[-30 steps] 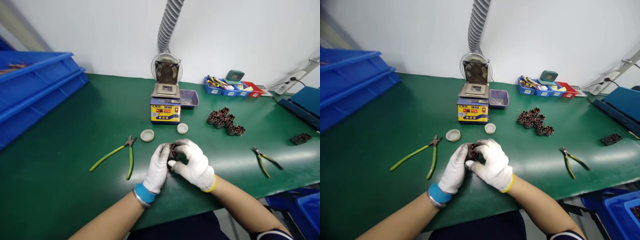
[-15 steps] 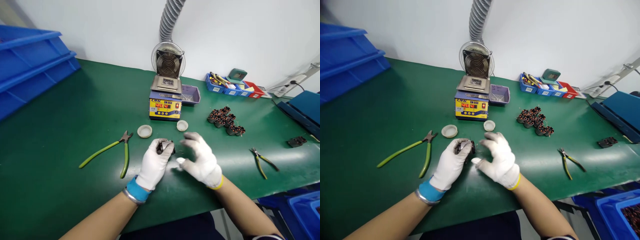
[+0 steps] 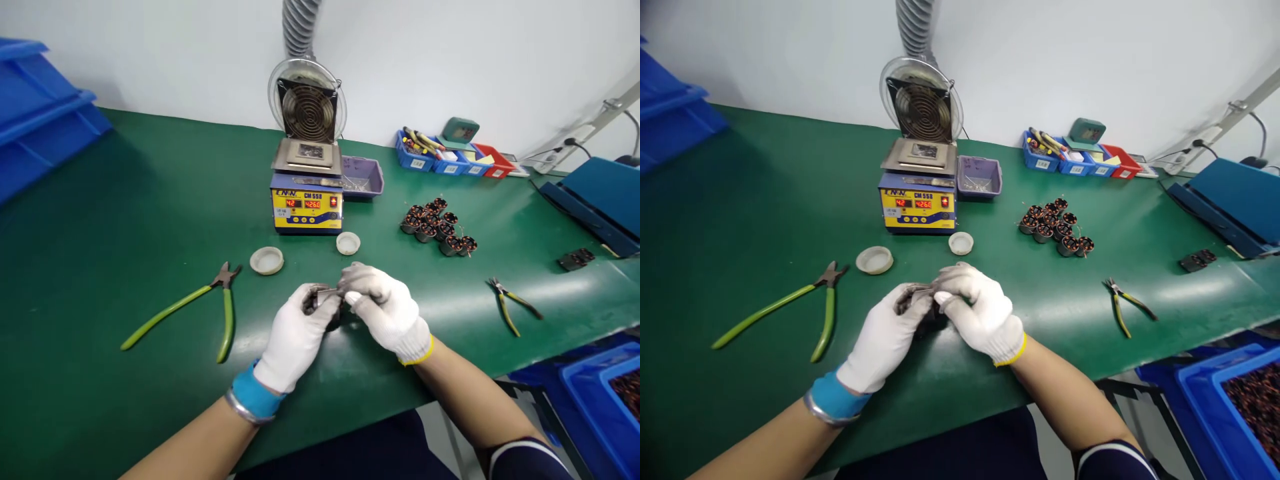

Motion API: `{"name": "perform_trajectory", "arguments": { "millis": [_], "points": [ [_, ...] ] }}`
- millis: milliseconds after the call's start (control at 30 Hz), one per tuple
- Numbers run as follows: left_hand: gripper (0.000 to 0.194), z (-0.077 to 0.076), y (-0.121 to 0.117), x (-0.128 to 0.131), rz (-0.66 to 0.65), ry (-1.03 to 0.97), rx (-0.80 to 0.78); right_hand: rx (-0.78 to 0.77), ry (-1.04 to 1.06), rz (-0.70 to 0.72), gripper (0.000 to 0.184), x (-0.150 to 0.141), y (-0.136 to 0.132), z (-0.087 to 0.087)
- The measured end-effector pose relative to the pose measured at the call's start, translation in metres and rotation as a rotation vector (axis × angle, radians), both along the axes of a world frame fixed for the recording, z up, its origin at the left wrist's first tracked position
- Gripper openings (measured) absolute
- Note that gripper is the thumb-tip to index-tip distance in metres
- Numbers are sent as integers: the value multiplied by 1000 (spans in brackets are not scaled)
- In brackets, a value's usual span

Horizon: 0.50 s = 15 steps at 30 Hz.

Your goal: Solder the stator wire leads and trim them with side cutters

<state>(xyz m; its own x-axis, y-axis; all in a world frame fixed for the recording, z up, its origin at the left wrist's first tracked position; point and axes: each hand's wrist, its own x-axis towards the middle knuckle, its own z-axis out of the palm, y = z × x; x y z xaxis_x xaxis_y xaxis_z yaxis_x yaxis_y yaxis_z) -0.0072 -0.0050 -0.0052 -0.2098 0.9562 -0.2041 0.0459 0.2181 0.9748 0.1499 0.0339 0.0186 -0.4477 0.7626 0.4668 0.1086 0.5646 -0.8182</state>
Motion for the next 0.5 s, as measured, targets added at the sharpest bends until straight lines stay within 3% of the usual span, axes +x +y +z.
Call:
{"name": "perform_trajectory", "arguments": {
  "millis": [67,133,267,367,500],
  "points": [
    [42,0,2,-3,86,-164,-31,170,-6,54,14,5,-3,5],
    [43,0,5,-6,133,-358,-60,216,11,33,18,11,-5,6],
    [41,4,4,-7,61,-705,-158,-109,-98,-170,27,14,0,-8],
    [42,10,1,-4,22,-849,-247,-272,-219,-109,47,9,3,-17],
    [41,16,2,-3,73,-938,-336,-53,-3,18,16,2,1,-18]
  ]
}}
